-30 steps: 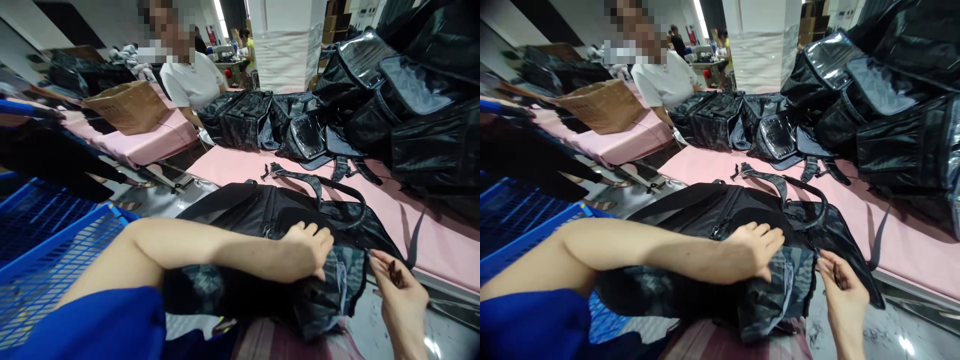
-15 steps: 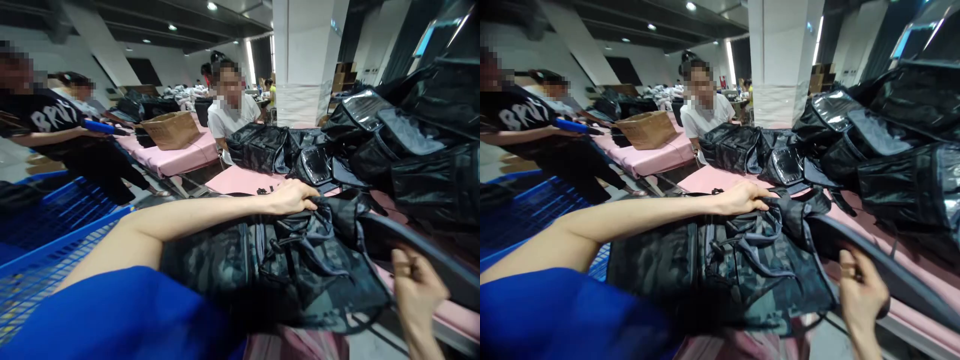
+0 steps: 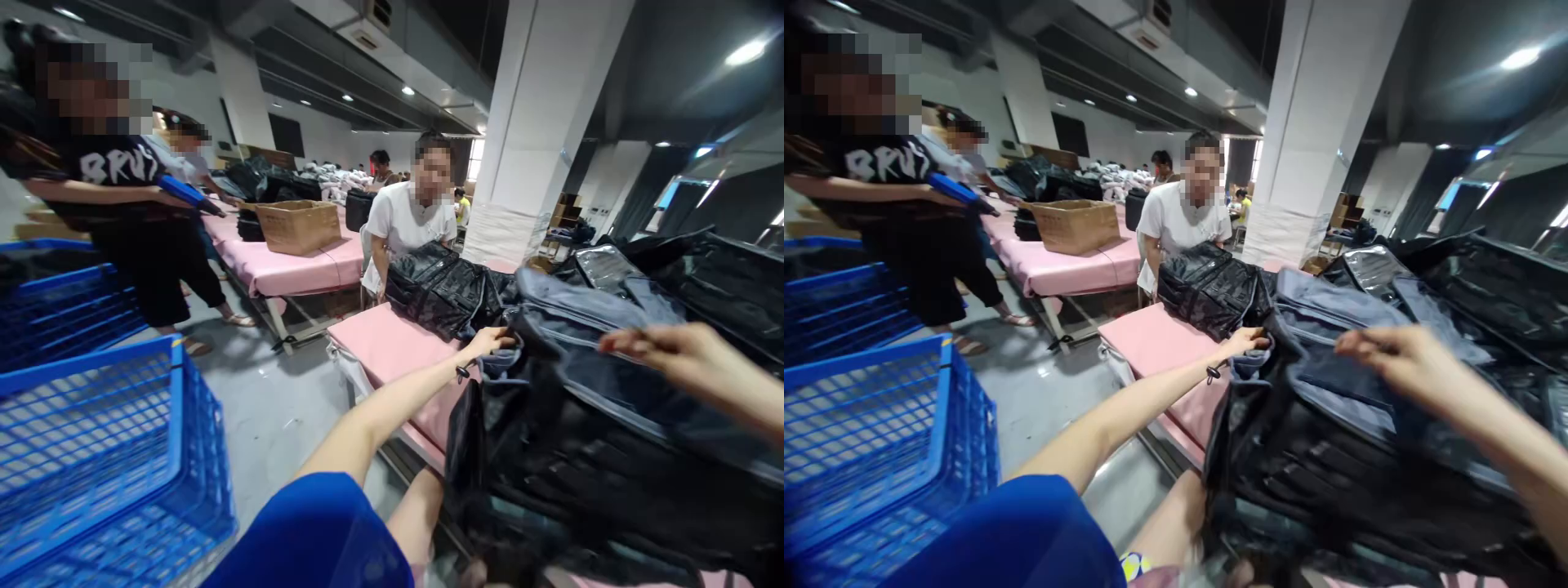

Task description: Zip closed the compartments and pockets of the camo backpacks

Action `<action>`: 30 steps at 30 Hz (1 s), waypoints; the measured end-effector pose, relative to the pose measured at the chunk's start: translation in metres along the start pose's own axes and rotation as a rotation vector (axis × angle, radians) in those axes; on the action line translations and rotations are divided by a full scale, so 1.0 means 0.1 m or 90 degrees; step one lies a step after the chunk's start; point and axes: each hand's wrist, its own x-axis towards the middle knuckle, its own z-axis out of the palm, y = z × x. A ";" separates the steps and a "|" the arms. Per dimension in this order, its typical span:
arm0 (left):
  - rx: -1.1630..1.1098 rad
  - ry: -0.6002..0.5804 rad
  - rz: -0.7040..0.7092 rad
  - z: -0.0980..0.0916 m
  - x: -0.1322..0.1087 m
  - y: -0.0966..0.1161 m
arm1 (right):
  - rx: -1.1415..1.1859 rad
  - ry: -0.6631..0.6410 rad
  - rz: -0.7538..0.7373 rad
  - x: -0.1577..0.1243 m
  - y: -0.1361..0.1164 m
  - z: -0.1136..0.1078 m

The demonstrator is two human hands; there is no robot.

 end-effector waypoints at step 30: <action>-0.483 -0.390 -0.252 0.30 -1.49 0.25 | -0.526 0.094 -0.598 -1.68 -0.28 0.66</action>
